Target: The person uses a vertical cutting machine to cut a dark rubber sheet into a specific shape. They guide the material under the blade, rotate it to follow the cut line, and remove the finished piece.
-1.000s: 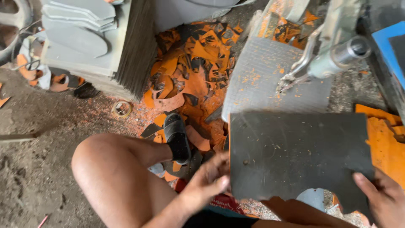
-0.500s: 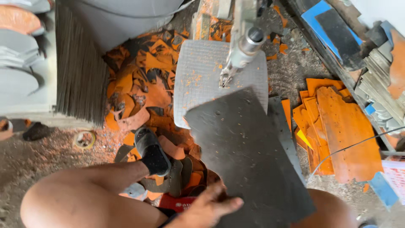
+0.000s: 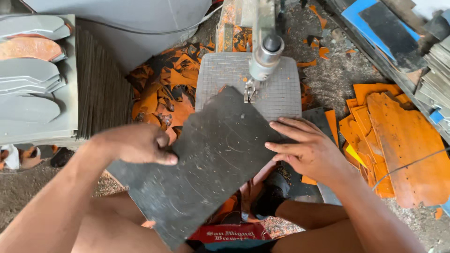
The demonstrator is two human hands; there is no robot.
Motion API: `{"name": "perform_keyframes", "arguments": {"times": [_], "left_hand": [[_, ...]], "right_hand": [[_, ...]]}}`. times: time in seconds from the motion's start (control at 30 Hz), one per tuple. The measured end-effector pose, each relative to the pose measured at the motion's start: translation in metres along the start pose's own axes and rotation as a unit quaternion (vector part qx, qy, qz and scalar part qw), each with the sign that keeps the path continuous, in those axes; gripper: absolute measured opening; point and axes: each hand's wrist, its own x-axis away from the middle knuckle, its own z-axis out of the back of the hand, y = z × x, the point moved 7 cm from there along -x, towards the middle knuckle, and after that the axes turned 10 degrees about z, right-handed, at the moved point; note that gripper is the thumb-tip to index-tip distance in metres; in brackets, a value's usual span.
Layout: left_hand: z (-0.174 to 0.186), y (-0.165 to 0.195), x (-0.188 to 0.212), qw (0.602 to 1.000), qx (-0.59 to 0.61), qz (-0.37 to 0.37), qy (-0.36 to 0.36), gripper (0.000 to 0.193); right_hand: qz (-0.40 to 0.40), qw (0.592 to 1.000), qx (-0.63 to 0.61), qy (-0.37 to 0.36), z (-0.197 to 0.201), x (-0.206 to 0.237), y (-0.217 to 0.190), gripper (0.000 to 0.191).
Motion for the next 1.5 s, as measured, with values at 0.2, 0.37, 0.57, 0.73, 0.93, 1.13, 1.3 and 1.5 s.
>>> {"name": "perform_keyframes", "arguments": {"times": [0.2,0.37,0.57,0.73,0.93,1.13,1.3,1.5], "left_hand": [[0.009,0.098,0.073,0.858,0.033,-0.055,0.51,0.1],[-0.043,0.16,0.035,0.829,0.077,-0.077,0.549,0.092],[-0.041,0.172,0.017,0.842,0.087,-0.046,0.53,0.081],[-0.039,0.18,0.011,0.836,0.105,-0.043,0.537,0.076],[-0.033,0.182,0.017,0.821,0.143,-0.044,0.551,0.073],[-0.02,0.167,0.016,0.796,0.204,-0.078,0.565,0.074],[-0.007,0.149,0.015,0.795,0.198,-0.13,0.559,0.077],[0.01,0.144,0.018,0.804,0.16,-0.162,0.55,0.078]], "right_hand": [[-0.048,0.998,0.035,0.003,-0.014,-0.012,0.001,0.036],[-0.059,0.998,0.017,-0.015,-0.019,-0.016,0.019,0.035],[-0.044,0.998,0.013,-0.044,-0.019,-0.025,0.037,0.031],[-0.031,0.998,0.009,-0.055,-0.017,-0.028,0.046,0.032],[-0.025,0.997,0.022,-0.067,-0.019,-0.029,0.054,0.034],[-0.013,0.999,0.021,-0.039,-0.019,-0.033,0.056,0.029],[-0.014,0.998,0.052,-0.023,-0.022,-0.031,0.047,0.026],[-0.048,0.998,0.019,0.025,-0.02,-0.029,0.044,0.036]]}}
